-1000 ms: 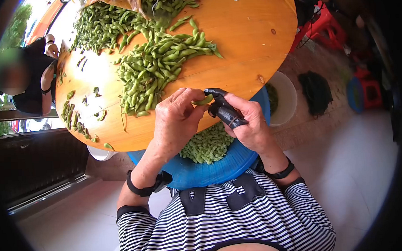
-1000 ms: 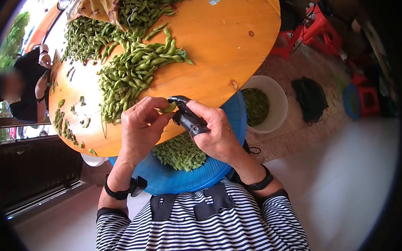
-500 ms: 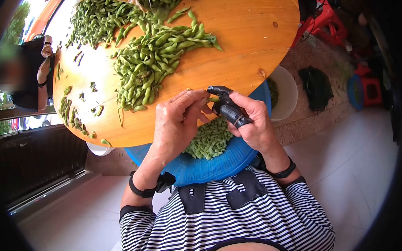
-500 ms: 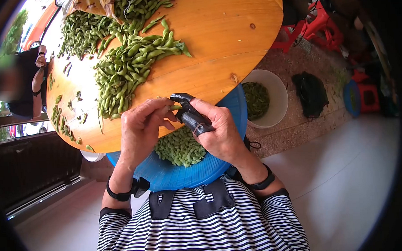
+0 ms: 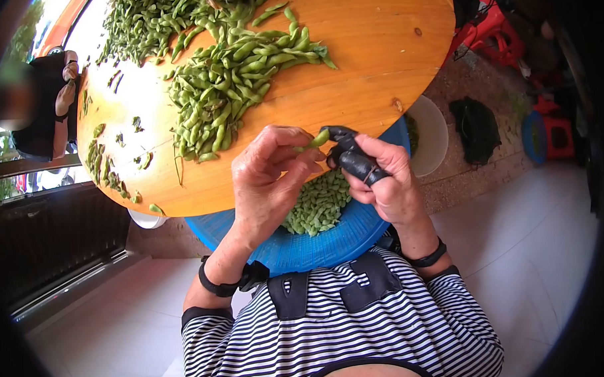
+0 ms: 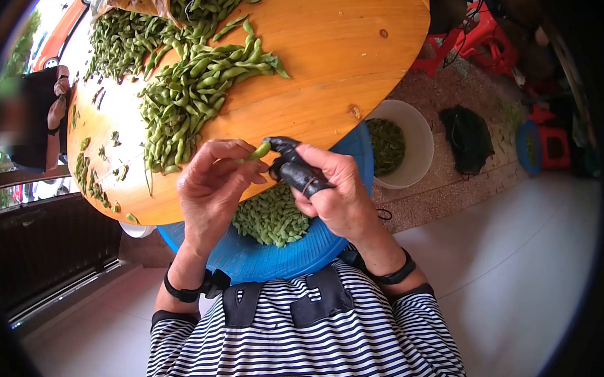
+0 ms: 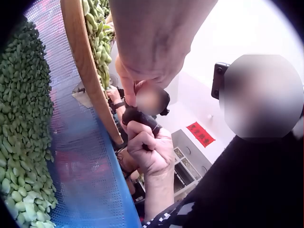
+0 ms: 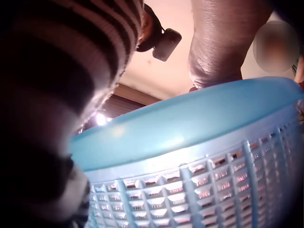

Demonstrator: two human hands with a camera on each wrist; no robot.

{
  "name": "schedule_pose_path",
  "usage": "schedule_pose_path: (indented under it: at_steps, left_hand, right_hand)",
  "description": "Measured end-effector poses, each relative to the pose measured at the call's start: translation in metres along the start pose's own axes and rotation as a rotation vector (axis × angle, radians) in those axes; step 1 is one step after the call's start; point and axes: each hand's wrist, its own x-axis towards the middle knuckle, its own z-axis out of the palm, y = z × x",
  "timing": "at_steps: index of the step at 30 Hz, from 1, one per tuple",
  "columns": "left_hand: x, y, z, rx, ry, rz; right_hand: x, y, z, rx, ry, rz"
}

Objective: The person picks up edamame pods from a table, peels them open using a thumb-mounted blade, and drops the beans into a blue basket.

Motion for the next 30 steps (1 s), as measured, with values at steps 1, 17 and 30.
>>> schedule_pose_path:
  at_steps: [1, 17, 30]
  left_hand:
    - [0.000, -0.003, 0.000, -0.001, 0.000, -0.002]
    - [-0.003, 0.004, -0.003, 0.224, 0.032, -0.332]
    - [-0.005, 0.000, -0.012, -0.328, -0.195, -0.473]
  right_hand:
    - [0.000, 0.002, -0.001, 0.000, 0.002, 0.002]
    - [-0.001, 0.002, 0.000, -0.747, -0.071, -0.385]
    - [-0.002, 0.001, -0.022, 0.063, -0.276, 0.108]
